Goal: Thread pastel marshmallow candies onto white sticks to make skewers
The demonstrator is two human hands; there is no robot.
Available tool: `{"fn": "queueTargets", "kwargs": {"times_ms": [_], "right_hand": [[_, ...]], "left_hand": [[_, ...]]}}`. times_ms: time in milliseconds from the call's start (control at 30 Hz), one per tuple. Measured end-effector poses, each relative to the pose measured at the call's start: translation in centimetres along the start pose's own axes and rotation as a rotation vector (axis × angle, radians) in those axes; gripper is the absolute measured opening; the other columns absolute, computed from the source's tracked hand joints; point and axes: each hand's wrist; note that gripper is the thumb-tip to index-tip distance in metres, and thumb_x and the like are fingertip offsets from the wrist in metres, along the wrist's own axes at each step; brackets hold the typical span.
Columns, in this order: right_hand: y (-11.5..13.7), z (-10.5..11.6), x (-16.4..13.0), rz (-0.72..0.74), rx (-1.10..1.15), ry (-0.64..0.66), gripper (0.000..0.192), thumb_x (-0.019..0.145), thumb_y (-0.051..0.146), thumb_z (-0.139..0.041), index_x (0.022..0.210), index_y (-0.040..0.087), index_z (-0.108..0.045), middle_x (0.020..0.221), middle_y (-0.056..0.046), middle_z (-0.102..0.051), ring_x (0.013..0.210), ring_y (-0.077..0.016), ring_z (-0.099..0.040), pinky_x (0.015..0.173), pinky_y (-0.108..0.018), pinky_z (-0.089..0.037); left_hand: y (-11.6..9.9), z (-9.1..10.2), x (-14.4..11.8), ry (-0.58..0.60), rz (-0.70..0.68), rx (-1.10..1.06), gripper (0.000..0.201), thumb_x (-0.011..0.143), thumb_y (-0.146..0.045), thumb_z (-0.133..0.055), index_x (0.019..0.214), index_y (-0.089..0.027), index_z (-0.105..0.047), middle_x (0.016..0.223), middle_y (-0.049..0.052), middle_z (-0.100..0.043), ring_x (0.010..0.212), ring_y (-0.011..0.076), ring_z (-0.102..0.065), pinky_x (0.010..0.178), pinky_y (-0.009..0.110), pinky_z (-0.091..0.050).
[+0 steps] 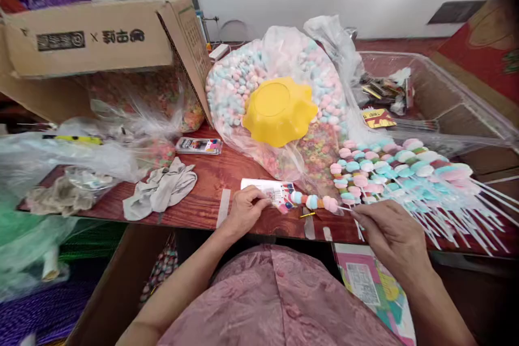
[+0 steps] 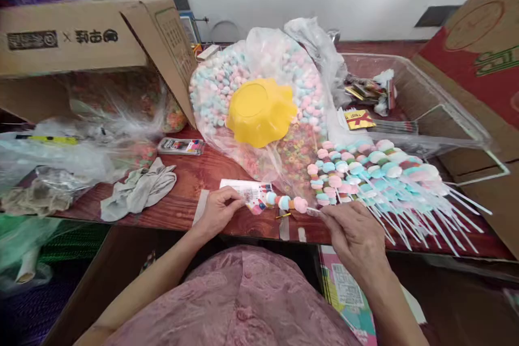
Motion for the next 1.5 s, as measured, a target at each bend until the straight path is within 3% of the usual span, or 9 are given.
{"fn": "queueTargets", "kwargs": {"times_ms": [133, 233, 467, 567, 667, 933, 1233, 1400, 1500], "right_hand": [[-0.4, 0.3, -0.3, -0.059, 0.030, -0.039, 0.007, 0.089, 0.019, -0.061, 0.090, 0.022, -0.067, 0.075, -0.001, -0.067, 0.071, -0.0172, -0.058, 0.068, -0.032, -0.045], [-0.3, 0.6, -0.6, -0.163, 0.040, -0.124, 0.006, 0.089, 0.022, -0.062, 0.088, 0.023, -0.067, 0.078, -0.002, -0.066, 0.073, -0.0180, -0.060, 0.070, -0.033, -0.046], [0.2, -0.1, -1.8, -0.252, 0.118, -0.188, 0.002, 0.087, 0.023, -0.066, 0.087, 0.023, -0.068, 0.077, -0.001, -0.063, 0.070, -0.0171, -0.057, 0.068, -0.033, -0.044], [0.1, -1.1, -2.0, -0.259, 0.165, -0.195, 0.003, 0.086, 0.021, -0.067, 0.088, 0.022, -0.068, 0.080, -0.002, -0.064, 0.072, -0.0172, -0.058, 0.069, -0.033, -0.044], [0.4, -2.0, -1.9, -0.223, 0.223, -0.193, 0.006, 0.086, 0.018, -0.066, 0.089, 0.023, -0.067, 0.080, -0.002, -0.063, 0.073, -0.0168, -0.057, 0.068, -0.033, -0.044], [1.1, -2.7, -2.1, -0.239, 0.257, -0.182, 0.008, 0.086, 0.016, -0.065, 0.087, 0.024, -0.066, 0.077, 0.000, -0.061, 0.070, -0.0146, -0.055, 0.065, -0.030, -0.043], [0.6, -3.4, -2.6, -0.261, 0.304, -0.169, 0.008, 0.085, 0.017, -0.065, 0.086, 0.025, -0.066, 0.080, 0.000, -0.063, 0.071, -0.0148, -0.058, 0.065, -0.029, -0.045], [0.9, -3.7, -2.1, -0.228, 0.316, -0.145, 0.008, 0.086, 0.017, -0.064, 0.086, 0.025, -0.066, 0.077, 0.001, -0.063, 0.071, -0.0151, -0.058, 0.066, -0.030, -0.045], [0.9, -3.6, -1.4, -0.209, 0.311, -0.111, 0.007, 0.086, 0.018, -0.062, 0.084, 0.024, -0.066, 0.075, 0.000, -0.063, 0.071, -0.0158, -0.058, 0.066, -0.031, -0.046]], "left_hand": [[-2.1, -0.1, -0.6, 0.145, -0.158, 0.433, 0.020, 0.090, -0.016, -0.053, 0.102, -0.020, -0.068, 0.089, 0.007, -0.067, 0.082, 0.0195, -0.061, 0.069, 0.030, -0.048], [-3.5, -0.2, -0.6, 0.260, -0.219, 0.664, 0.023, 0.089, -0.017, -0.053, 0.105, -0.024, -0.066, 0.092, 0.008, -0.065, 0.081, 0.0219, -0.057, 0.064, 0.032, -0.043], [-2.1, 0.5, 0.4, 0.051, -0.343, 0.737, 0.016, 0.091, -0.019, -0.050, 0.094, -0.020, -0.066, 0.091, 0.009, -0.064, 0.085, 0.0235, -0.052, 0.068, 0.036, -0.037], [-1.4, 0.0, 0.1, 0.088, -0.385, 0.752, 0.017, 0.091, -0.016, -0.048, 0.091, -0.017, -0.065, 0.087, 0.008, -0.063, 0.080, 0.0217, -0.052, 0.067, 0.036, -0.037], [-1.2, -0.5, -0.1, 0.104, -0.285, 0.779, 0.016, 0.090, -0.014, -0.050, 0.096, -0.016, -0.064, 0.086, 0.008, -0.064, 0.080, 0.0221, -0.054, 0.068, 0.035, -0.038], [-0.1, 0.5, 0.4, 0.003, -0.194, 0.587, 0.020, 0.093, -0.013, -0.046, 0.082, -0.016, -0.062, 0.081, 0.006, -0.065, 0.080, 0.0188, -0.058, 0.071, 0.031, -0.044], [-0.2, 1.0, -0.3, 0.131, -0.194, 0.537, 0.021, 0.089, -0.008, -0.048, 0.091, -0.016, -0.067, 0.095, 0.010, -0.068, 0.092, 0.0223, -0.058, 0.078, 0.034, -0.047], [-0.2, 1.0, 0.7, -0.053, 0.002, 0.150, 0.019, 0.084, -0.018, -0.064, 0.065, -0.017, -0.062, 0.072, 0.003, -0.064, 0.073, 0.0161, -0.057, 0.071, 0.029, -0.045], [0.0, 0.9, 0.9, -0.046, 0.059, -0.075, 0.016, 0.081, -0.022, -0.070, 0.066, -0.017, -0.065, 0.069, 0.001, -0.065, 0.069, 0.0134, -0.058, 0.067, 0.026, -0.045]]}}
Point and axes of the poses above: each hand's wrist, its own x-axis towards the middle knuckle, its own z-axis out of the back of the hand, y = z × x
